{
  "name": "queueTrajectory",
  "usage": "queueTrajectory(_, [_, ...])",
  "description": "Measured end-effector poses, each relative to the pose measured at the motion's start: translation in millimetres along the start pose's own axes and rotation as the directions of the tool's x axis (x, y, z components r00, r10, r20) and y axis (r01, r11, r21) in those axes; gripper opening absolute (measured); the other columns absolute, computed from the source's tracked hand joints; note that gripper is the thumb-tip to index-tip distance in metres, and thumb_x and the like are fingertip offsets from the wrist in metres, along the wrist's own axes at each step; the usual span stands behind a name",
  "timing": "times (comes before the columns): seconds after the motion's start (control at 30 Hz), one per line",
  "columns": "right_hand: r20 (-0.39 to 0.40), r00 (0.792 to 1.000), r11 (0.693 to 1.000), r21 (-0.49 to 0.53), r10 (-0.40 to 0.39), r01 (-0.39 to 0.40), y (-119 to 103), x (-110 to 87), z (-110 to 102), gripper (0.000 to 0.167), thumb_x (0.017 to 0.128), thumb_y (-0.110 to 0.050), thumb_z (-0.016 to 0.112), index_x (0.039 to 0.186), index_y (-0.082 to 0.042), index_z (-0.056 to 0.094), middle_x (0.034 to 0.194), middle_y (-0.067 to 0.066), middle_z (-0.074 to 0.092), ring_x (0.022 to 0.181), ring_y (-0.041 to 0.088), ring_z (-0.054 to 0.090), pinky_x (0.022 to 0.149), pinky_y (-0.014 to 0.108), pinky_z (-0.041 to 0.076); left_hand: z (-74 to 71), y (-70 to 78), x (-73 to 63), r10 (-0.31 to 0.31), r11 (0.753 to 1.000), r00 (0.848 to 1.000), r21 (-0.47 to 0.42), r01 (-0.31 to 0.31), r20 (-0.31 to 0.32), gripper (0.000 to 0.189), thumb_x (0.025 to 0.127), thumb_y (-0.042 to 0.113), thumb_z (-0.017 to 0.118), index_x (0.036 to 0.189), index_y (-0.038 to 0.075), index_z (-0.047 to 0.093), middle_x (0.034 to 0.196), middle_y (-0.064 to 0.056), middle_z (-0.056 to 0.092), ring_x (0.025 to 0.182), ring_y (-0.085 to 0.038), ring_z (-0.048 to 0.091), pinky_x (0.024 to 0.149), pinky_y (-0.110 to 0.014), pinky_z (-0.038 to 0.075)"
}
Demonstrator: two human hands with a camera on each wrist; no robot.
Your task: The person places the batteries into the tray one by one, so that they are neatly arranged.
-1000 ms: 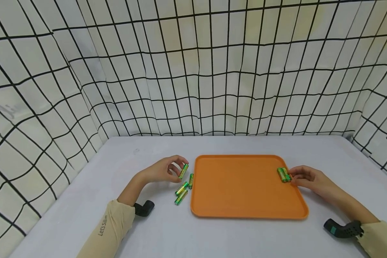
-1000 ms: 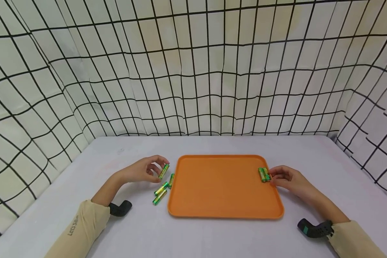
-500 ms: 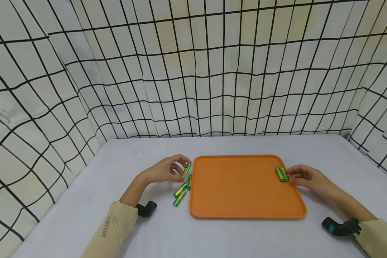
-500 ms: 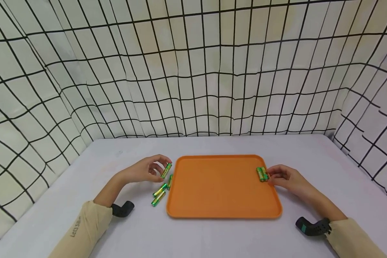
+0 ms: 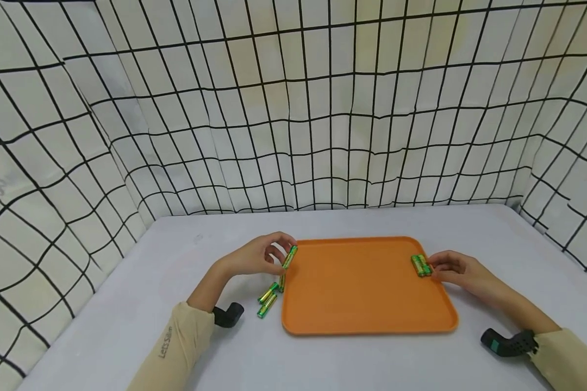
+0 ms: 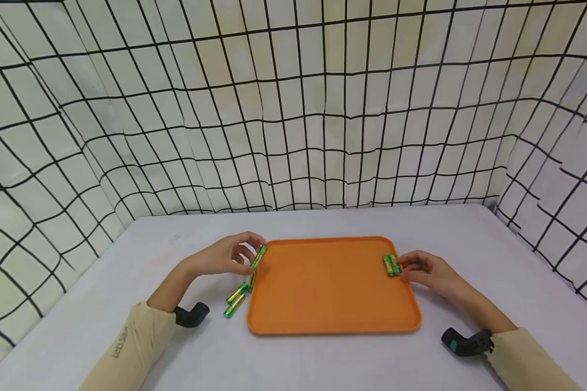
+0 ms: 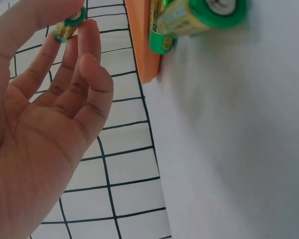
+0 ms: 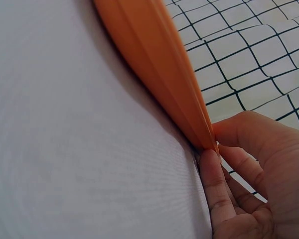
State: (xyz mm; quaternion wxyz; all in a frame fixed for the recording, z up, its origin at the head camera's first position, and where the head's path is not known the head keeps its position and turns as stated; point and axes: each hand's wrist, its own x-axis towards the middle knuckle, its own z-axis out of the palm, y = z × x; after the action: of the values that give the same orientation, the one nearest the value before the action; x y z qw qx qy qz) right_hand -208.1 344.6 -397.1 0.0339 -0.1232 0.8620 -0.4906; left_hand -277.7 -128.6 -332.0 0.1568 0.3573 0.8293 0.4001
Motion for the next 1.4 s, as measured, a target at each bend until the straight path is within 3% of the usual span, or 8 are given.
queueTrajectory(0.47, [-0.005, 0.999, 0.999, 0.016, 0.032, -0.032, -5, 0.1, -6, 0.044, 0.094, -0.017, 0.065, 0.128, 0.007, 0.052, 0.118, 0.018, 0.059, 0.093, 0.003, 0.058, 0.08, 0.018, 0.05, 5.3, 9.0, 21.8, 0.052, 0.999, 0.998, -0.008, -0.052, 0.026, 0.051, 0.081, -0.001, 0.074, 0.127, 0.007, 0.053, 0.115, -0.011, 0.054, 0.089, -0.019, 0.061, 0.077, -0.029, 0.046])
queueTrajectory(0.87, [0.003, 1.0, 0.999, 0.054, -0.002, 0.002, 0, -5.3, -7, 0.042, 0.095, -0.013, 0.064, 0.127, 0.01, 0.051, 0.112, 0.01, 0.061, 0.093, 0.003, 0.06, 0.081, 0.019, 0.05, 18.7, 16.3, 40.3, 0.072, 0.997, 0.996, -0.039, -0.07, 0.053, 0.052, 0.081, -0.002, 0.073, 0.128, 0.007, 0.053, 0.113, -0.009, 0.053, 0.089, -0.017, 0.061, 0.076, -0.028, 0.047])
queueTrajectory(1.2, [0.008, 1.0, 0.999, 0.052, -0.001, 0.001, 1, -1.7, -3, 0.042, 0.095, -0.015, 0.064, 0.127, 0.009, 0.052, 0.117, 0.018, 0.06, 0.095, 0.003, 0.059, 0.082, 0.019, 0.05, 21.1, 20.7, 53.3, 0.095, 0.995, 0.993, -0.041, -0.092, 0.073, 0.051, 0.082, -0.002, 0.073, 0.129, 0.007, 0.053, 0.115, -0.01, 0.053, 0.09, -0.018, 0.061, 0.073, -0.027, 0.047])
queueTrajectory(1.4, [-0.006, 1.0, 0.999, 0.049, 0.008, -0.007, -1, 0.9, 0, 0.042, 0.094, -0.017, 0.066, 0.126, 0.007, 0.054, 0.116, 0.016, 0.061, 0.094, 0.004, 0.06, 0.082, 0.019, 0.05, 23.8, 24.4, 64.8, 0.125, 0.992, 0.988, -0.032, -0.122, 0.088, 0.051, 0.083, 0.0, 0.072, 0.13, 0.006, 0.053, 0.115, -0.01, 0.053, 0.091, -0.017, 0.062, 0.075, -0.028, 0.049])
